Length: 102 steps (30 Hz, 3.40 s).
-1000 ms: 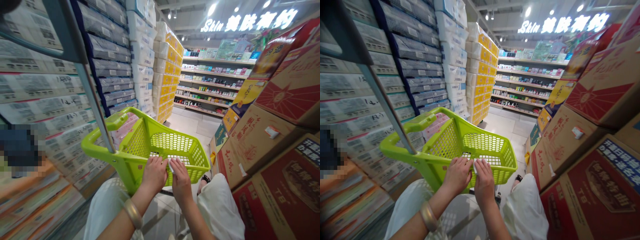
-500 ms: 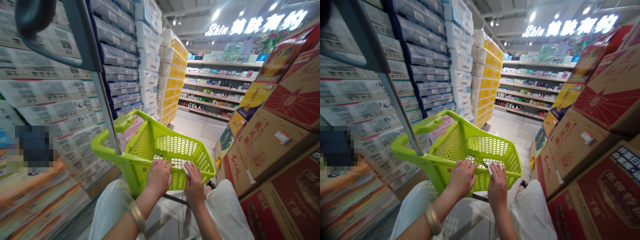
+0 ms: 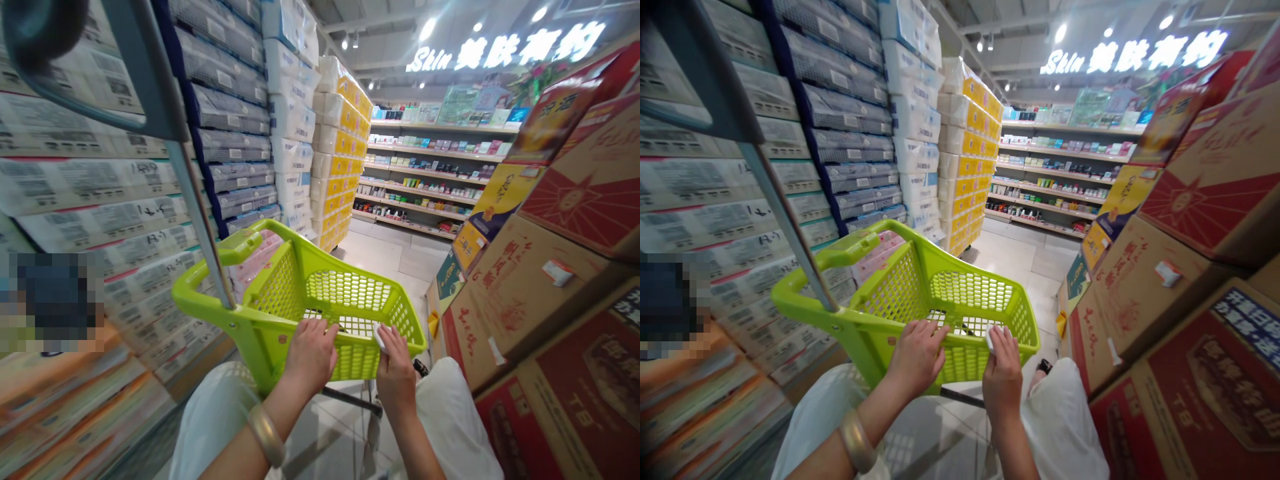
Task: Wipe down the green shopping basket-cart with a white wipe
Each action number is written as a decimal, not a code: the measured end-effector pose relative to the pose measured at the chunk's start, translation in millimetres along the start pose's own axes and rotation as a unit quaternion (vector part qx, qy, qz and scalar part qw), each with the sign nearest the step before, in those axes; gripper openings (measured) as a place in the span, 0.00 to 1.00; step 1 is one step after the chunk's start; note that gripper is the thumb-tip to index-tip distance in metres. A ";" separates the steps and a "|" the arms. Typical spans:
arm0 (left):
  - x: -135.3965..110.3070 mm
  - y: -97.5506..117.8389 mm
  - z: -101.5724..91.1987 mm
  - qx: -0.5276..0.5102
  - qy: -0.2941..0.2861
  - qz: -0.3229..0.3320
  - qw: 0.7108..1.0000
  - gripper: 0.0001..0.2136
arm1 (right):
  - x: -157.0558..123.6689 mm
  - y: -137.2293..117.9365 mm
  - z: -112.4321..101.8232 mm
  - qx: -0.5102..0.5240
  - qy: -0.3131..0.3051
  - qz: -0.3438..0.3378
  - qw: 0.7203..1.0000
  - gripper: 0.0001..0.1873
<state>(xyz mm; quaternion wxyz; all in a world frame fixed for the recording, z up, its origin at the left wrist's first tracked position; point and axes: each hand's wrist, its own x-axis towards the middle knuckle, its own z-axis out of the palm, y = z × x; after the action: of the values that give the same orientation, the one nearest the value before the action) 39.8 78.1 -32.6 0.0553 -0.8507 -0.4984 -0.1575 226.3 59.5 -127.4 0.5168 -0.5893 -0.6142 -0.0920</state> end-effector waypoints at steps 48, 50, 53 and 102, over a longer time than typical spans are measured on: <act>-1.8 3.9 0.3 0.002 0.001 -0.003 1.000 0.14 | 0.7 -28.1 5.5 0.036 -0.059 -0.037 0.997 0.26; -2.2 3.8 0.3 0.003 -0.001 0.000 1.000 0.14 | 0.3 -35.2 8.0 0.050 -0.093 -0.063 0.992 0.26; -3.5 2.7 0.4 0.003 -0.001 0.003 1.000 0.16 | 0.3 -24.9 2.1 0.035 -0.075 -0.050 0.995 0.26; 15.1 -31.2 42.6 -0.083 0.066 0.040 0.994 0.21 | -12.3 5.3 1.2 0.007 -0.064 -0.022 0.998 0.27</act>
<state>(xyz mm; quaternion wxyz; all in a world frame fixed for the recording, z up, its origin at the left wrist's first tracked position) 28.7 116.9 -69.9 0.0240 -0.8594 -0.4442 -0.2521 227.2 54.2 -139.7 0.4784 -0.5765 -0.6596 -0.0608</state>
